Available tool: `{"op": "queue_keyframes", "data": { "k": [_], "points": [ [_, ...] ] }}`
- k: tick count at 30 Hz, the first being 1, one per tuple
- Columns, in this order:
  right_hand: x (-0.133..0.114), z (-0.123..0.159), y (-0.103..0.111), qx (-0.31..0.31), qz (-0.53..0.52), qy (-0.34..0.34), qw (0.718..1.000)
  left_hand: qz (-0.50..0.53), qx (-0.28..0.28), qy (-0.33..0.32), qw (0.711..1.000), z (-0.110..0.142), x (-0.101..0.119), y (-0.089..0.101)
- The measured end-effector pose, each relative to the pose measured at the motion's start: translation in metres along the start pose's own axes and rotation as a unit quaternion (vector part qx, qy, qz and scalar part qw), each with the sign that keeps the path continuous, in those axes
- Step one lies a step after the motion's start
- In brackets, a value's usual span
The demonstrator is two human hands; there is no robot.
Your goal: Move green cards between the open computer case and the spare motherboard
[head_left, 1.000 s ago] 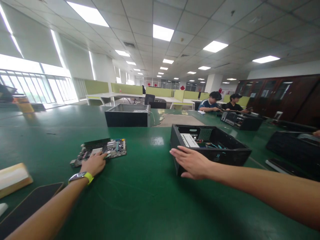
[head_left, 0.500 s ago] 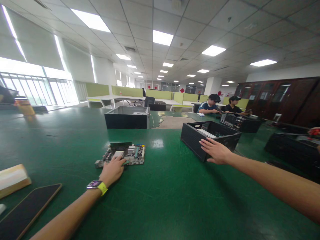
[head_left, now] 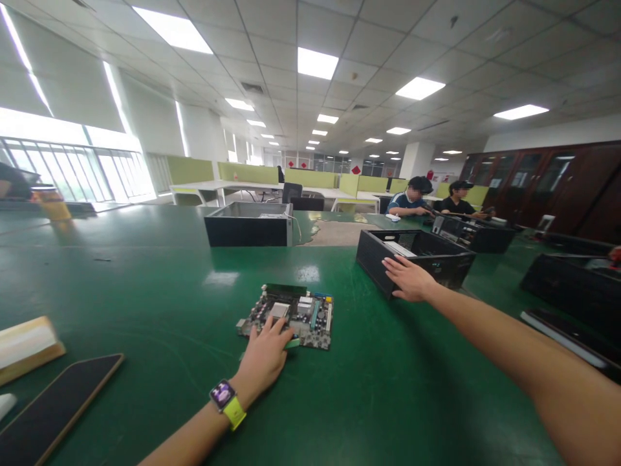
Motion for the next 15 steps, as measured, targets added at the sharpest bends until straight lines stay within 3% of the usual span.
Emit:
{"op": "queue_keyframes", "data": {
  "k": [12,15],
  "points": [
    [-0.003,-0.002,0.004,-0.019,-0.003,-0.023,1.000,-0.046,-0.023,-0.008,0.999,0.038,0.070,-0.009],
    [-0.012,-0.008,0.012,-0.025,-0.007,-0.065,0.998,-0.050,-0.019,-0.016,0.998,0.041,0.085,-0.013]
  ]
}}
Point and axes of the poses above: each hand's wrist, its own z-axis away from the middle knuckle, its own y-axis out of the back of the hand, x = y × z, the point moved 3 cm from there along -z, towards the middle knuckle, and after that the axes turned 13 degrees about z, right-handed, at the moved point
